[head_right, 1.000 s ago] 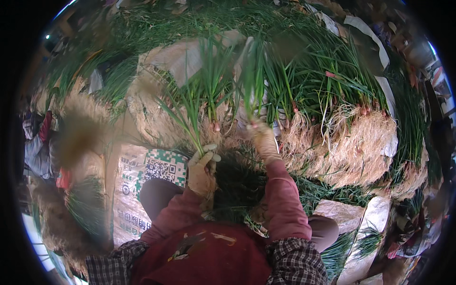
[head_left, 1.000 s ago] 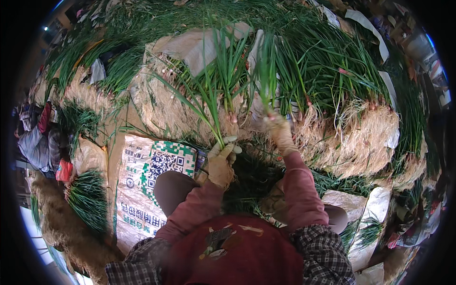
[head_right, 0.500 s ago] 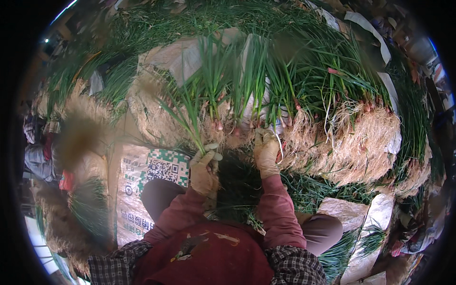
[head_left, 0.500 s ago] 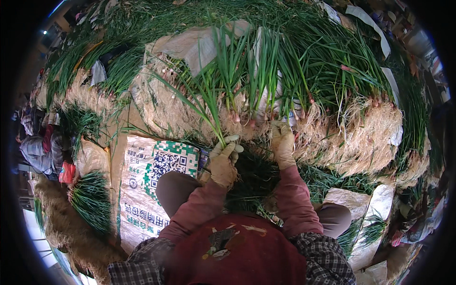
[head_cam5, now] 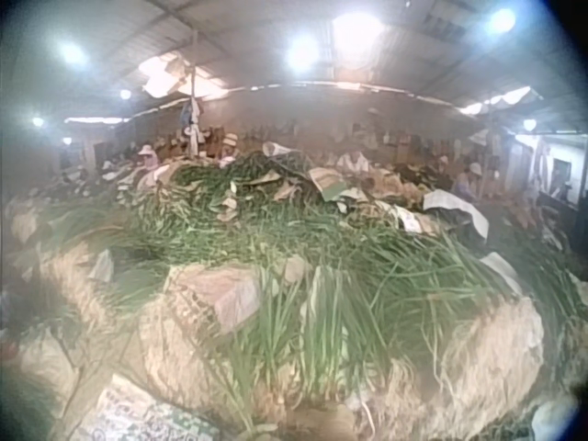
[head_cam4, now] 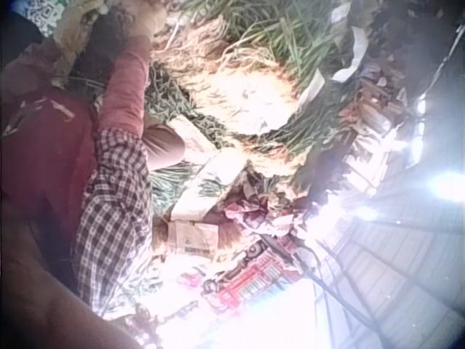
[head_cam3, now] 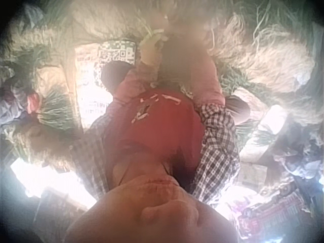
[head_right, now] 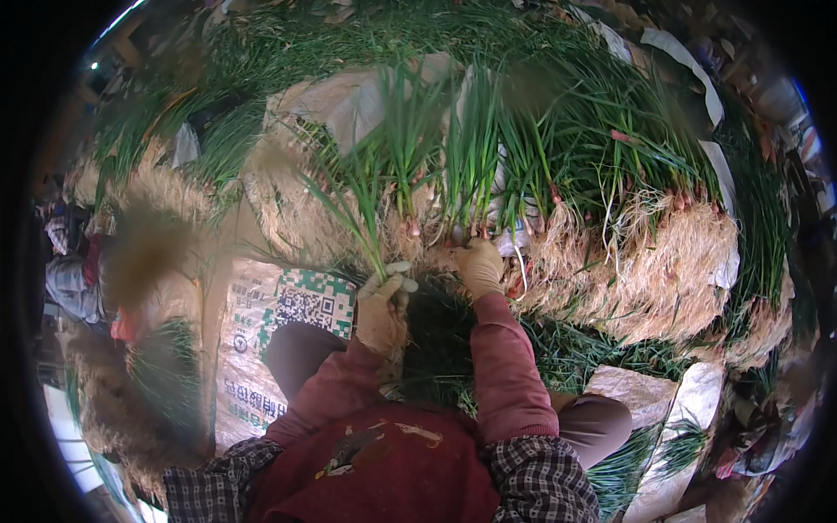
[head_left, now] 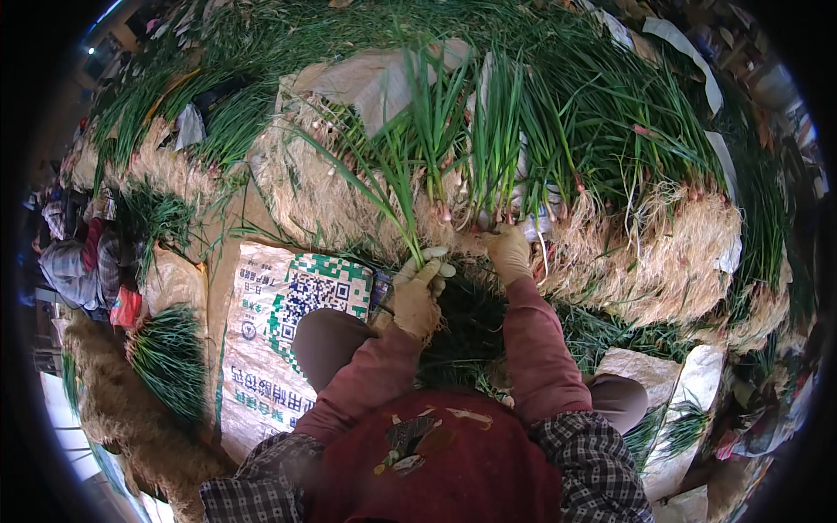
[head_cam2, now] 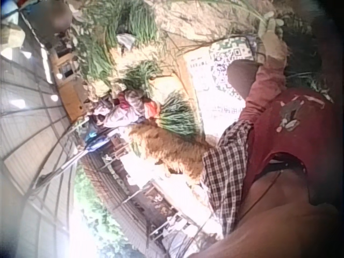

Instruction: The person bundles green scallions together, cleaning the stalks by hand and using a large sheet to gather and organize them.

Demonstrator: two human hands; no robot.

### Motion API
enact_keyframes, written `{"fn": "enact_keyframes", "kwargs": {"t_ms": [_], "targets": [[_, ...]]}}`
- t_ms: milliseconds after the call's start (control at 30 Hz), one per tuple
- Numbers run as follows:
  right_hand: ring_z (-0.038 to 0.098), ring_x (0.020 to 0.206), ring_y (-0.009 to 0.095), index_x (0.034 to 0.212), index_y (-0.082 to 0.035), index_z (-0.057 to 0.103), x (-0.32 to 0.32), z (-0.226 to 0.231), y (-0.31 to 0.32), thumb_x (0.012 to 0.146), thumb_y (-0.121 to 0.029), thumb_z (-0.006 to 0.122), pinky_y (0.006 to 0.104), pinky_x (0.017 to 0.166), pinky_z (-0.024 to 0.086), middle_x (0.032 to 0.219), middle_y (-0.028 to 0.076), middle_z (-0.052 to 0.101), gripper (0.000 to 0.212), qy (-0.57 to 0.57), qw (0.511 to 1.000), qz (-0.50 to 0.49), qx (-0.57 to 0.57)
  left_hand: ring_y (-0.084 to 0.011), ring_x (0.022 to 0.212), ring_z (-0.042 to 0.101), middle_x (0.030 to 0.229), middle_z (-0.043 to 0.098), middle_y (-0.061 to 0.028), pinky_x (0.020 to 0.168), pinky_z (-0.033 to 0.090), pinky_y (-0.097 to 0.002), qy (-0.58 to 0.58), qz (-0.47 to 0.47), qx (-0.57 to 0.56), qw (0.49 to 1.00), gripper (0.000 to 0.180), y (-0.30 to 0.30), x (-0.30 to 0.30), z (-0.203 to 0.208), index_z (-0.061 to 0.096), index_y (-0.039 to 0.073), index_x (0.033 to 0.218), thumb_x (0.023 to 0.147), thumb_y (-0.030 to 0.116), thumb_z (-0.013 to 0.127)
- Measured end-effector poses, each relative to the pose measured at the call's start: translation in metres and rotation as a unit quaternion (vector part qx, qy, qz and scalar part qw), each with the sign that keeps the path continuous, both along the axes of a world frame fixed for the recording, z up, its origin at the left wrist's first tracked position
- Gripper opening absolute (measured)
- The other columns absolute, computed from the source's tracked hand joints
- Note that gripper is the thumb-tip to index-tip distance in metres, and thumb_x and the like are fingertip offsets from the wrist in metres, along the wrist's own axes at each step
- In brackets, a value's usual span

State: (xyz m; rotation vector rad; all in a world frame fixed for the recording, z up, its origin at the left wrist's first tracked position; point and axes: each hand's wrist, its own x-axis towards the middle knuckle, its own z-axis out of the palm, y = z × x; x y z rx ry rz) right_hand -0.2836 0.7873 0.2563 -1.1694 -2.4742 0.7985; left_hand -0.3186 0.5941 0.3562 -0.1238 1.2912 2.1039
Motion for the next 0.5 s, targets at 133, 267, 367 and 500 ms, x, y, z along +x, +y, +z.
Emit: {"fn": "enact_keyframes", "kwargs": {"t_ms": [133, 267, 367, 500], "targets": [[0.064, 0.067, 0.028, 0.084, -0.005, 0.064, 0.005, 0.019, 0.022, 0.082, -0.027, 0.062, 0.0382, 0.066, 0.053, 0.075, 0.012, 0.065, 0.023, 0.114, 0.981, -0.146, -0.049, -0.0040, 0.048, 0.042, 0.073, 0.064, -0.0065, 0.044, 0.030, -0.0164, -0.001, 0.012, -0.030, 0.999, 0.020, -0.001, 0.002, 0.003, 0.062, 0.000, 0.103, 0.088, 0.004, 0.050], [0.063, 0.062, 0.019, 0.097, -0.008, 0.061, 0.003, 0.011, 0.065, 0.089, -0.018, 0.054, 0.0294, 0.056, 0.055, 0.083, 0.009, 0.065, 0.014, 0.319, 0.901, -0.204, -0.211, -0.0040, 0.054, 0.047, 0.080, 0.066, -0.0055, 0.049, 0.035, -0.0171, -0.005, -0.017, 0.010, 1.000, 0.021, -0.001, 0.001, -0.013, 0.062, 0.004, 0.107, 0.090, 0.005, 0.051], [0.064, 0.075, 0.021, 0.090, -0.006, 0.064, -0.010, 0.053, 0.034, 0.084, -0.025, 0.064, 0.0276, 0.070, 0.051, 0.089, 0.010, 0.067, 0.020, 0.043, 0.998, -0.008, 0.049, -0.0038, 0.055, 0.047, 0.083, 0.066, -0.0061, 0.049, 0.036, -0.0175, -0.005, -0.008, 0.003, 1.000, 0.021, -0.006, 0.000, -0.017, 0.062, 0.004, 0.107, 0.089, 0.005, 0.051], [0.063, 0.065, 0.023, 0.093, -0.006, 0.066, -0.041, -0.032, 0.052, 0.084, -0.027, 0.065, 0.0321, 0.061, 0.053, 0.087, 0.011, 0.067, 0.023, 0.002, 0.999, -0.019, -0.034, -0.0038, 0.060, 0.049, 0.087, 0.066, -0.0057, 0.052, 0.037, -0.0177, -0.009, -0.067, -0.022, 0.997, 0.022, 0.009, 0.000, -0.013, 0.061, 0.004, 0.108, 0.088, 0.004, 0.053]]}}
